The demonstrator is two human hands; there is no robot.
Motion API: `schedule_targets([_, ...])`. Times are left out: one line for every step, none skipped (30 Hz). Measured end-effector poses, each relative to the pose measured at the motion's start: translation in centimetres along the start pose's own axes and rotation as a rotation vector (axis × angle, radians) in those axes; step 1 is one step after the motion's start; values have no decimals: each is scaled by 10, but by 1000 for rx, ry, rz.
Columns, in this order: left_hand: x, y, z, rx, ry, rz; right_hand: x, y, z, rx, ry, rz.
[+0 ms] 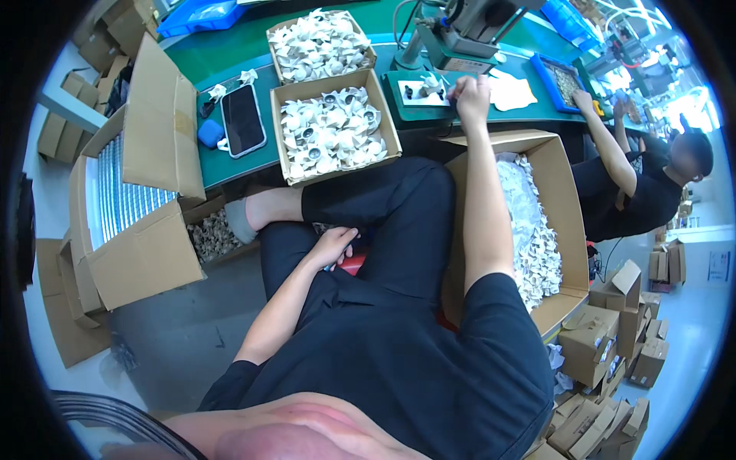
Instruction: Assembling and sorting small white electronic components into boxes at a manual assembly station.
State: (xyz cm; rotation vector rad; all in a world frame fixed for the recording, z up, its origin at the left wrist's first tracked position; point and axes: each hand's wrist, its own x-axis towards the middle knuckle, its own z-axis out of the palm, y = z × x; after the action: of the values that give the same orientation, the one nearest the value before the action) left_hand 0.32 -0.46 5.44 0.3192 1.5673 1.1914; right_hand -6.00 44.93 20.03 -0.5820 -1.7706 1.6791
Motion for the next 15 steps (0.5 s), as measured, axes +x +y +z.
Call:
schedule_targets([-2,0,0,8,4,-8,-16,0,7,-1,9,-1])
schedule_targets([-5,-2,-1,9,2,-15,-41,-13,33,-130,26,-270])
schedule_targets([-5,-3,-1,0,2,-16,-57,-24,49,-264,52,-541])
schedule_targets([-5,-3,-1,-9,4,-17,-65,-29,56,-266,62,-535])
schedule_targets([-3,-2,-2,-17,6,-13,-69,-36,61,-418,69,-615])
schedule_targets([-1,-1,-2,-9,2,-14,-71,-40,65,-569,76,-693])
schedule_targets([1,-1,-1,-5,3,-15,-73,-42,69,-721,81,-768])
schedule_targets([3,1,2,1,-3,-17,-75,-42,68,-727,93,-765])
schedule_targets([4,2,5,4,-9,-19,-76,-43,67,-671,106,-732])
schedule_targets([5,2,5,10,-17,-19,-77,-44,66,-615,118,-700])
schedule_targets([5,2,4,6,-10,-20,-79,-43,66,-559,129,-668])
schedule_targets([5,2,3,1,-3,-21,-80,-43,67,-566,136,-666])
schedule_targets([5,1,3,-9,7,-25,-83,-44,70,-550,174,-671])
schedule_targets([5,-1,4,-10,-1,-28,-87,-45,73,-535,211,-676])
schedule_targets([2,-3,5,-13,5,-24,-93,-45,77,-518,249,-678])
